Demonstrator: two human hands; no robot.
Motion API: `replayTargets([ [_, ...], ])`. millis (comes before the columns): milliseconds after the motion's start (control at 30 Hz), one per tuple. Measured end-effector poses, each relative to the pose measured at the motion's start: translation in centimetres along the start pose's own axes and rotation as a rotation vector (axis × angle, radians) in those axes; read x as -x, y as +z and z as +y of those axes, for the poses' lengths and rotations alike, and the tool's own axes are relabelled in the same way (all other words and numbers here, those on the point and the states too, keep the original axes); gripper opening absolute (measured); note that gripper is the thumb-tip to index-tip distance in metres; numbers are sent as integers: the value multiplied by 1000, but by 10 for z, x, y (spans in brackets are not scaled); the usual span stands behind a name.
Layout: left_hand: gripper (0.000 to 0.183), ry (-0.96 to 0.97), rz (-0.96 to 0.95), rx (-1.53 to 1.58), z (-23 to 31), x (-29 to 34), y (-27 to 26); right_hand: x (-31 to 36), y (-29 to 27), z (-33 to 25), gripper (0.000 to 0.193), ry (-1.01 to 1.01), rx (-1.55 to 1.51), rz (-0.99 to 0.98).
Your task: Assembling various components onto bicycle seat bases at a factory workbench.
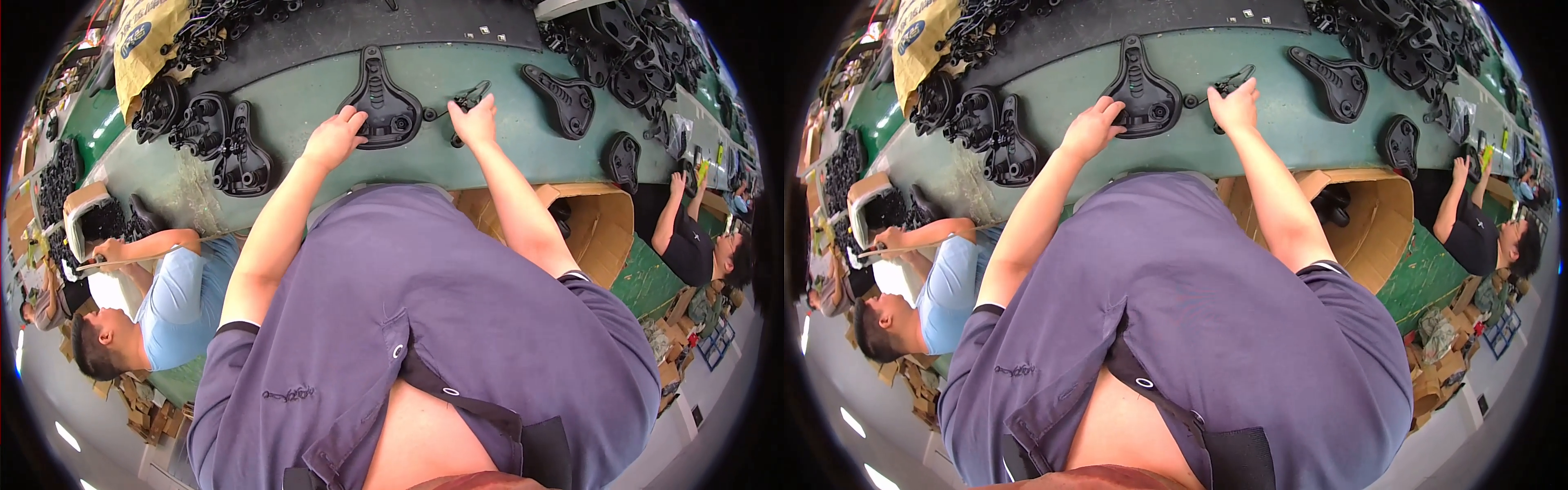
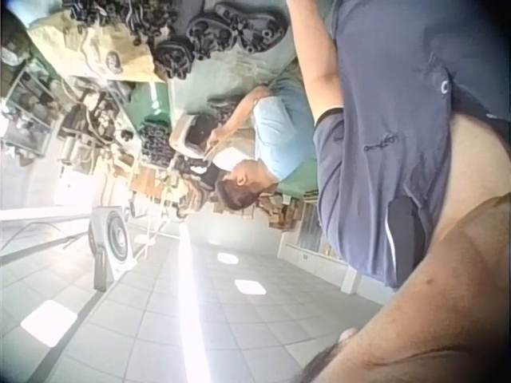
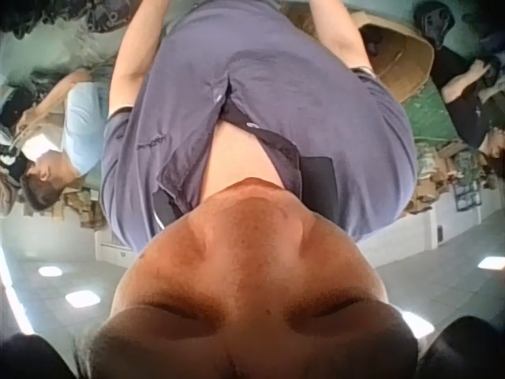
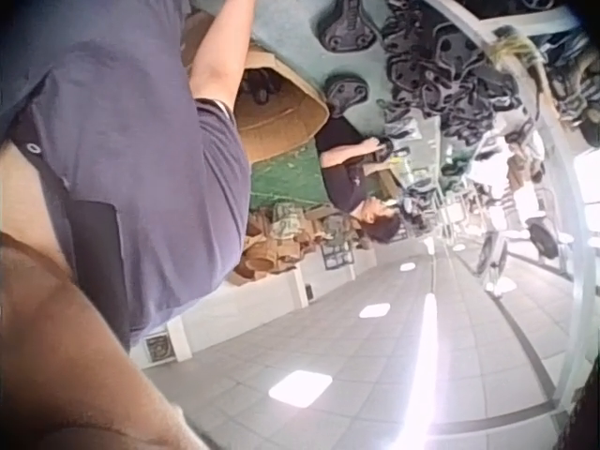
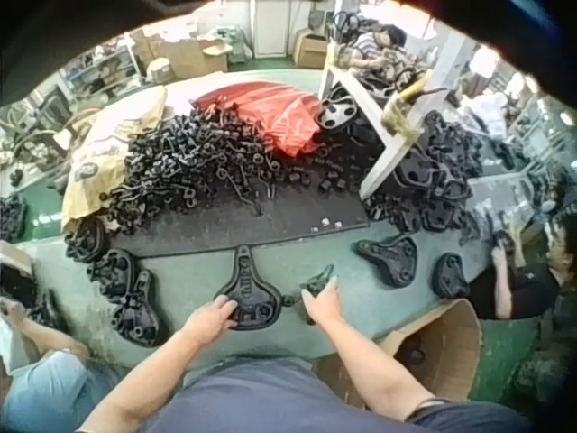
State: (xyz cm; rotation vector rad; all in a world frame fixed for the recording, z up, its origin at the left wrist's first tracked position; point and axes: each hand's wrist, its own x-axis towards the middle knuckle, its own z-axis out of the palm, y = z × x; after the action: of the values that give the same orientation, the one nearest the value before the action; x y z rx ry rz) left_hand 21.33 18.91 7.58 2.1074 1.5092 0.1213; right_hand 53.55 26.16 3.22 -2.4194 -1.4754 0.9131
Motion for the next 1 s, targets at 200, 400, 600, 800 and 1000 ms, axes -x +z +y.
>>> replayTargets([
  [200, 51, 7, 85, 3, 6, 7, 8, 43, -17, 64, 88, -398, 461, -341],
  [400, 51, -10, 80, 87, 8, 10, 5, 13, -1, 84, 36, -887, 632, -174],
  [600, 49, -7, 102, 88, 6, 10, 6, 7, -10, 58, 50, -786, 795, -354],
  [800, 49, -30, 103, 68, 9, 6, 4, 7, 15, -20, 109, 155, 141, -140],
  [1000, 51, -51, 52, 94, 6, 7, 1, -19, 22, -38, 119, 265, 36, 138],
])
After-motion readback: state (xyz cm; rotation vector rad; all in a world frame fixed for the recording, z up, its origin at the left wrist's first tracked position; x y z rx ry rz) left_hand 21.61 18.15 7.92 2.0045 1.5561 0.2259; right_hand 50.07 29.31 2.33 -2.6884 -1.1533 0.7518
